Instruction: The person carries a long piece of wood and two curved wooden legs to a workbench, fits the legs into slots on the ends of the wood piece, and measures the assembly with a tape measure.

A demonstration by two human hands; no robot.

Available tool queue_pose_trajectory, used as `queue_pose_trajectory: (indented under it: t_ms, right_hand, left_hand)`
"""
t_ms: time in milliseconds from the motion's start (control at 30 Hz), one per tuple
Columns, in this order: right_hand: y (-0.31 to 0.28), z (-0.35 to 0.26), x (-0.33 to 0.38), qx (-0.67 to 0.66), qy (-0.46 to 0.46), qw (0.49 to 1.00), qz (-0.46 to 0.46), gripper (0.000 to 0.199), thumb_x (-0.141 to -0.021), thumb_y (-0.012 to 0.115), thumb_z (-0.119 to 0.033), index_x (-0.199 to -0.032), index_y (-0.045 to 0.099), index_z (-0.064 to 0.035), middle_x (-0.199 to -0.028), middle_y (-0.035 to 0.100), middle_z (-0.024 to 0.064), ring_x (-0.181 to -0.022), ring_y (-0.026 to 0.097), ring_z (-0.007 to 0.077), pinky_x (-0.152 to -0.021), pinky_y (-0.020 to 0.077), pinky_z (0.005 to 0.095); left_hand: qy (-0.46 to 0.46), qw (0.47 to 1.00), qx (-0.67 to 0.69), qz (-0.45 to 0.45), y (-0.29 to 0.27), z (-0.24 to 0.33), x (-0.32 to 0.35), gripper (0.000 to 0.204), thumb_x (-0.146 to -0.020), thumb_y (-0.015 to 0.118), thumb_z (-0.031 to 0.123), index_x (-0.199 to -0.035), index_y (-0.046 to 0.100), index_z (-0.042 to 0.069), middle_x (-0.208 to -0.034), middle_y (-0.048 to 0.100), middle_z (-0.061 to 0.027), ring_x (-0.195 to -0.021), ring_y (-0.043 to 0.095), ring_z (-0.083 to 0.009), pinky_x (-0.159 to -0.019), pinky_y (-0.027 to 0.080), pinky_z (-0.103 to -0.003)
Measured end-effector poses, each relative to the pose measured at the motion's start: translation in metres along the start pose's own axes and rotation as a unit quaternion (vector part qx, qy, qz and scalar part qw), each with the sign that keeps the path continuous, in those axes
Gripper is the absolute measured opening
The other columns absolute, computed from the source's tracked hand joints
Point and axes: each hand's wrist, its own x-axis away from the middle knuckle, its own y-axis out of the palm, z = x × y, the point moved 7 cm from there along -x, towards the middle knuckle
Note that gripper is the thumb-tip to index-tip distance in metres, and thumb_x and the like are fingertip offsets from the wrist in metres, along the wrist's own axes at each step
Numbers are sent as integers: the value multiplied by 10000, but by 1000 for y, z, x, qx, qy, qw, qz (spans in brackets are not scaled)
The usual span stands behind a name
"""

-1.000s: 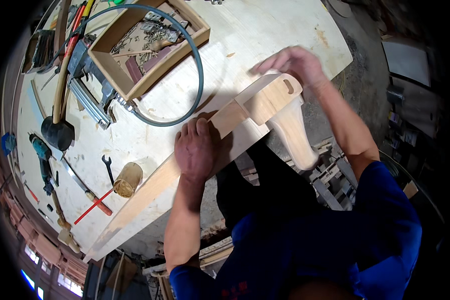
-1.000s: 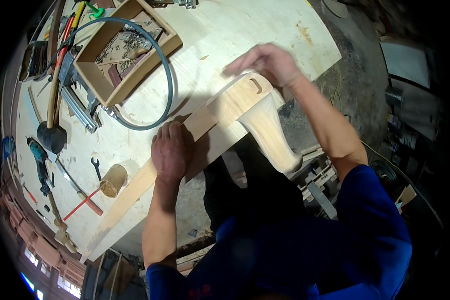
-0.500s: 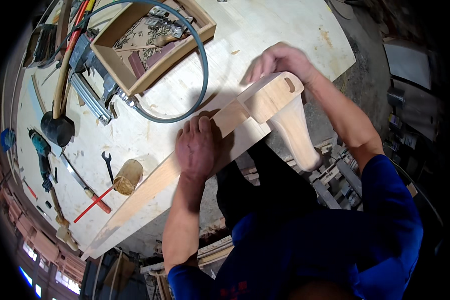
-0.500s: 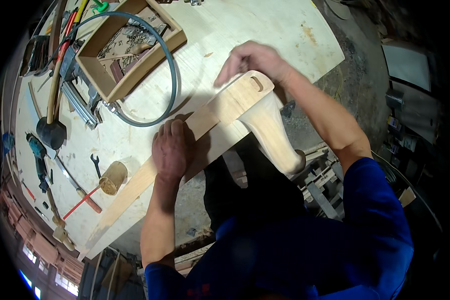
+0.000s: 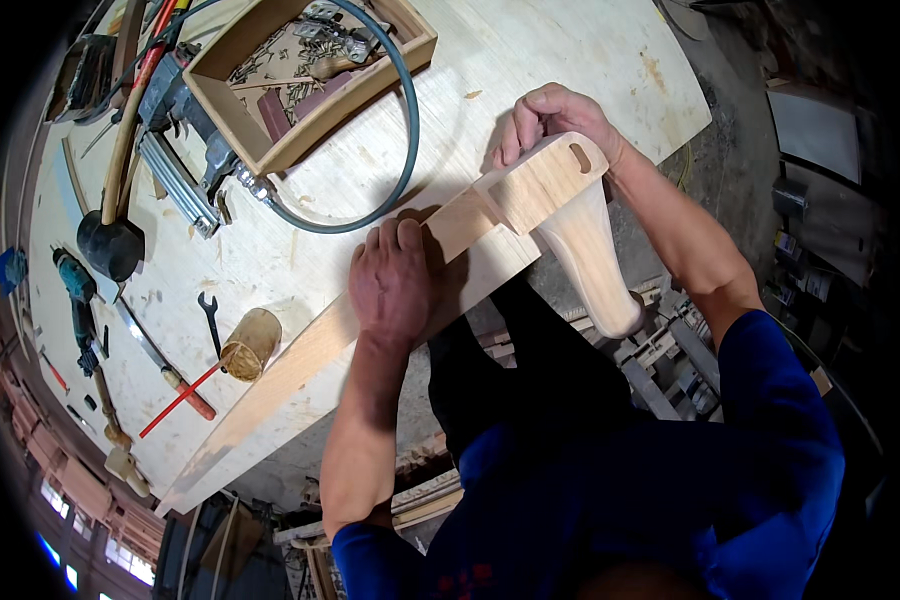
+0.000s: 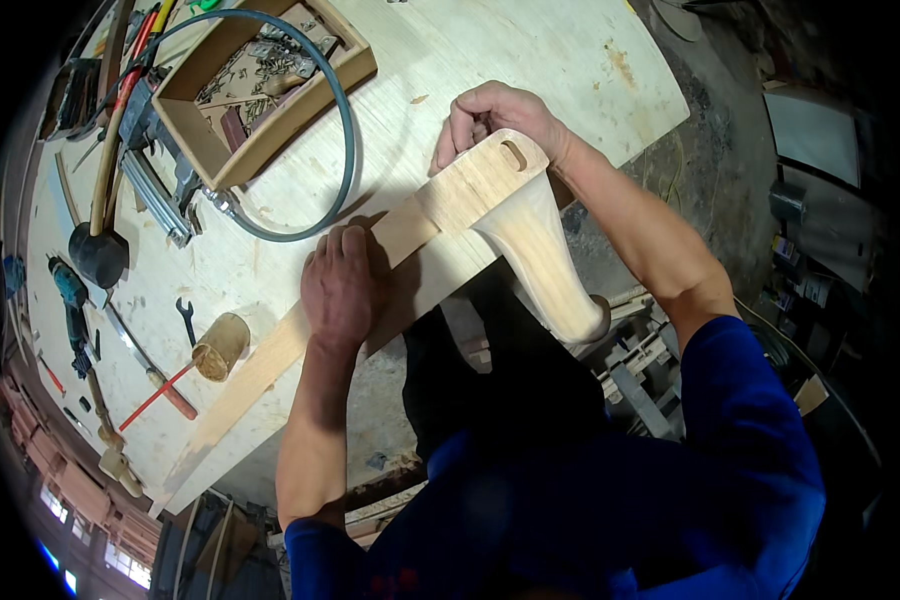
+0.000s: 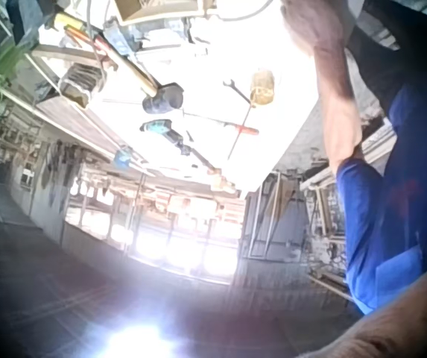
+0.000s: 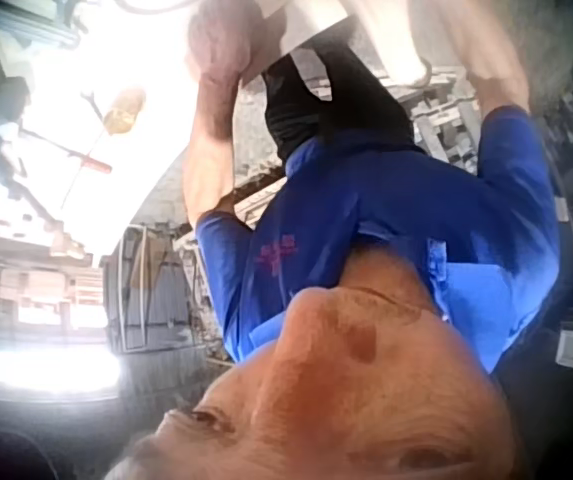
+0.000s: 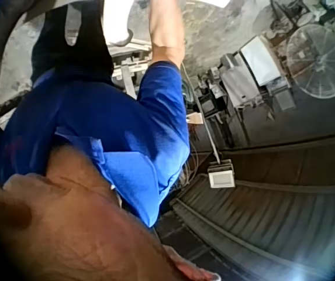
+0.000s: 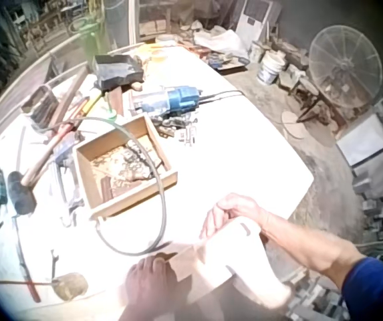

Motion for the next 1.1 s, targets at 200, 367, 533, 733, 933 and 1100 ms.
queue_pose_trajectory:
  t_ms: [200,367,533,733,933,1100]
  right_hand:
    - [-31,-22,13,16,-55,997,59,441,-964,400,-221,-751,677,49,-920,718,273,-883,707,369,-865,550,409]
    - [-7,3,-2,19,-4,999,47,456,-977,367,-210,-756,665,55,-943,709,289,-929,694,366,-893,544,391]
    - [-1,8,7,12,-5,1000,16,451,-974,384,-227,-769,674,51,-952,707,292,-925,694,351,-884,540,384]
    - [-7,-3,16,85,-20,994,62,433,-998,375,-250,-897,676,45,-1041,705,261,-1001,689,321,-922,524,376]
    - [-2,-19,57,244,-42,960,132,601,-988,456,-485,-1271,579,30,-1280,628,193,-1213,597,273,-1022,472,378]
    - [-1,-6,93,280,1,941,192,1024,-732,737,-680,-1473,437,-39,-1399,532,167,-1300,513,273,-1105,384,393]
  left_hand:
    - [7,1000,6,8,3,-6,2,487,-766,785,412,-982,524,61,-966,594,-119,-925,606,-310,-797,481,-429]
    - [1,1000,26,8,-7,3,-2,474,-777,775,415,-982,535,62,-975,594,-120,-938,604,-311,-795,482,-423]
    - [-14,1000,13,-19,-5,0,0,488,-760,782,423,-996,549,65,-993,605,-117,-935,613,-315,-795,486,-420]
    - [-18,999,51,0,-8,2,-1,508,-736,808,370,-1059,567,62,-1007,612,-128,-968,607,-324,-835,482,-421]
    - [-13,979,199,-46,-14,21,-27,637,-720,820,244,-1283,588,57,-1083,619,-140,-1073,584,-331,-969,458,-417]
    - [-35,967,219,-128,-11,22,-38,630,-733,802,190,-1325,604,106,-1126,617,-135,-1134,571,-320,-1006,439,-411]
